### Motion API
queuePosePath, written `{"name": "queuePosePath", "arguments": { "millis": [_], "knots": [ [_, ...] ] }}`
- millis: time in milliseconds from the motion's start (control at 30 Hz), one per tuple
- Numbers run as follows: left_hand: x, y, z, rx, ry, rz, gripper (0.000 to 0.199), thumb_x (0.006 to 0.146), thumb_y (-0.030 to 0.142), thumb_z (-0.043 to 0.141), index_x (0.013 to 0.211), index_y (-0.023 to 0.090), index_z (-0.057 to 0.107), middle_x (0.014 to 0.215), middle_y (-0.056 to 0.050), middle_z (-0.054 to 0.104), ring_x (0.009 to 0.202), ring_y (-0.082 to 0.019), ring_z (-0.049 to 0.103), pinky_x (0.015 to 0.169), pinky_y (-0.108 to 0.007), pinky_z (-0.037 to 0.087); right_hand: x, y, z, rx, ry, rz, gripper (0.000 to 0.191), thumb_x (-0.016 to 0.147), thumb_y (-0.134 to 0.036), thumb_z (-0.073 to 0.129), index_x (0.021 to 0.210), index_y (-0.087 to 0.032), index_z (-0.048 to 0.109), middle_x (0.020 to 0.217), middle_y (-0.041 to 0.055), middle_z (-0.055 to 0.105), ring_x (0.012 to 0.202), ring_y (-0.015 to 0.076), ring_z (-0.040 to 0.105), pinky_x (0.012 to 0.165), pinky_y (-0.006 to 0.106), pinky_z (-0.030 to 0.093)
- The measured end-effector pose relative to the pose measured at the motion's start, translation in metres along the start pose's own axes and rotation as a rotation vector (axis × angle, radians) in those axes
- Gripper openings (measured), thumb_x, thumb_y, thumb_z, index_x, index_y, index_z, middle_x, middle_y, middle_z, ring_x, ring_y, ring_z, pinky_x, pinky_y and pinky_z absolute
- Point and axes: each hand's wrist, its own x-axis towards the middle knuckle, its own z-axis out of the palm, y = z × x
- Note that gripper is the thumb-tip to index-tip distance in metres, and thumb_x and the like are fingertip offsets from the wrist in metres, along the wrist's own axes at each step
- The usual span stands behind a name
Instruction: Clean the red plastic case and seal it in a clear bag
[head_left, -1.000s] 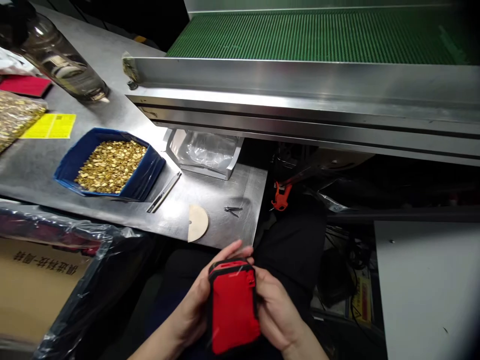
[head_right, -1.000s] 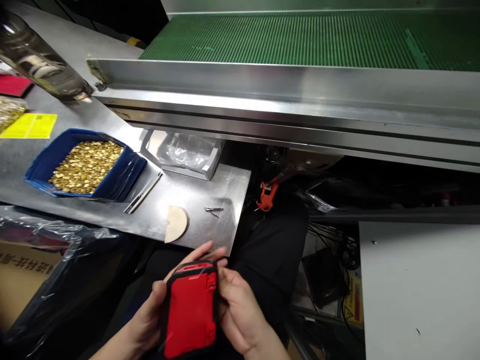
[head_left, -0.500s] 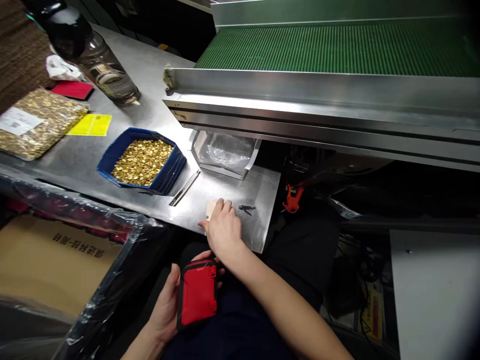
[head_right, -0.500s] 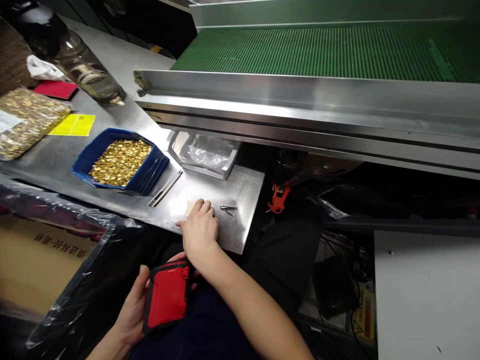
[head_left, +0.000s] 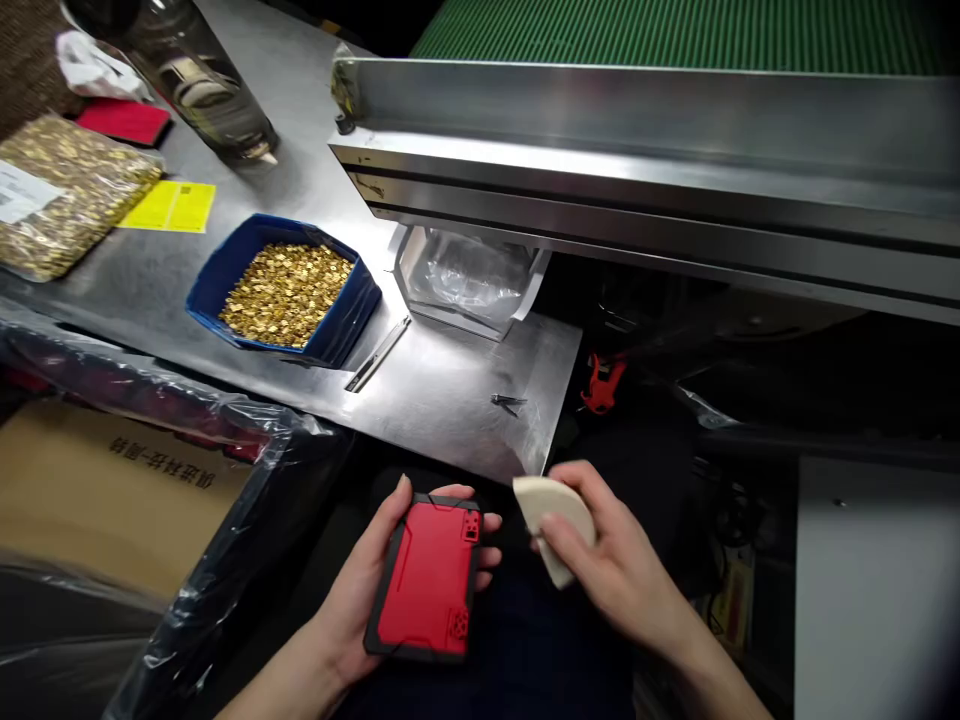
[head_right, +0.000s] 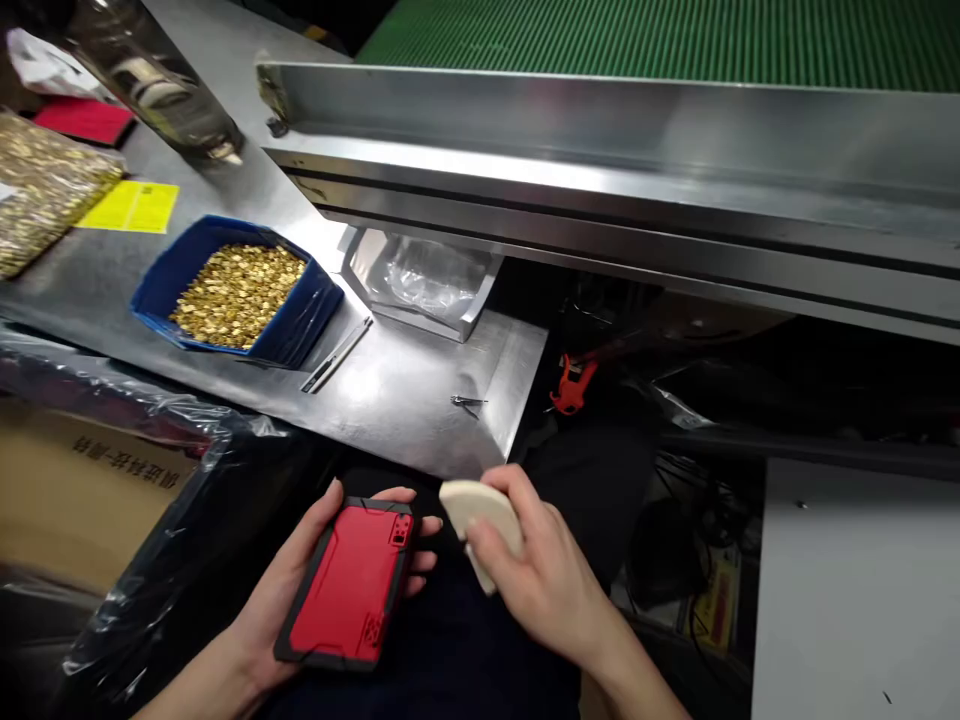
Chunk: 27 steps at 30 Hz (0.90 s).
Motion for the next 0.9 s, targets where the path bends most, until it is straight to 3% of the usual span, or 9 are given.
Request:
{"name": "queuePosePath", "arguments": {
  "millis": [100,233,367,533,700,800,900],
  "knots": [
    [-0.004,-0.010,0.017,0.020,0.000,-0.107,0.056,0.100,0.060,0.057,0.130,0.013,0.062,0.119,-0.024,0.073,0.095,-0.033,0.076,0.082,-0.040,0.061,-0.032,-0.007,-0.008,-0.164,-0.084,-0.145,0.016,0.099,-0.035,0.059,0.114,-0.029,0.062,0.085,0.0009,0.073,0.065,0.0173,0.065,0.057,0.027,0.045],
    [-0.007,-0.032,0.016,0.072,0.090,-0.170,0.055,0.100,0.060,0.057,0.129,0.013,0.064,0.117,-0.023,0.074,0.093,-0.030,0.074,0.082,-0.038,0.059,-0.046,-0.010,0.014,-0.602,-0.256,-0.418,0.015,0.100,-0.028,0.053,0.096,-0.022,0.066,0.068,0.0005,0.070,0.051,0.0158,0.061,0.049,0.031,0.038],
    [-0.006,-0.042,0.010,0.207,0.143,-0.150,0.058,0.097,0.060,0.061,0.131,0.013,0.063,0.115,-0.023,0.074,0.100,-0.036,0.072,0.090,-0.044,0.056,-0.044,-0.005,0.036,-0.786,-0.208,-0.636,0.020,0.092,-0.025,0.057,0.073,-0.022,0.060,0.050,-0.0043,0.059,0.037,0.0131,0.053,0.036,0.035,0.019],
    [0.000,-0.043,0.011,0.196,0.226,-0.193,0.058,0.097,0.062,0.062,0.131,0.014,0.063,0.112,-0.020,0.075,0.091,-0.032,0.073,0.079,-0.038,0.058,-0.037,-0.003,0.028,-0.800,-0.253,-0.562,0.012,0.092,-0.022,0.055,0.081,-0.021,0.061,0.063,-0.0028,0.067,0.049,0.0140,0.061,0.042,0.035,0.028],
    [0.005,-0.044,0.012,0.230,0.214,-0.190,0.060,0.097,0.061,0.061,0.130,0.011,0.063,0.112,-0.023,0.074,0.093,-0.032,0.073,0.083,-0.039,0.057,-0.034,0.000,0.030,-0.801,-0.260,-0.610,0.011,0.087,-0.024,0.059,0.076,-0.023,0.056,0.056,-0.0059,0.062,0.043,0.0133,0.059,0.038,0.036,0.017],
    [0.005,-0.044,0.009,0.217,0.223,-0.212,0.057,0.097,0.060,0.062,0.128,0.012,0.064,0.111,-0.021,0.075,0.092,-0.032,0.073,0.079,-0.037,0.058,-0.033,0.001,0.031,-0.784,-0.309,-0.541,0.007,0.088,-0.025,0.059,0.082,-0.023,0.056,0.065,-0.0058,0.067,0.051,0.0129,0.062,0.041,0.034,0.022],
    [0.004,-0.044,0.007,0.193,0.247,-0.212,0.058,0.097,0.061,0.063,0.130,0.013,0.063,0.112,-0.020,0.074,0.093,-0.033,0.073,0.079,-0.038,0.058,-0.037,0.004,0.028,-0.787,-0.260,-0.495,0.011,0.088,-0.020,0.056,0.080,-0.024,0.051,0.063,-0.0082,0.066,0.045,0.0113,0.057,0.042,0.035,0.020]
  ]
}}
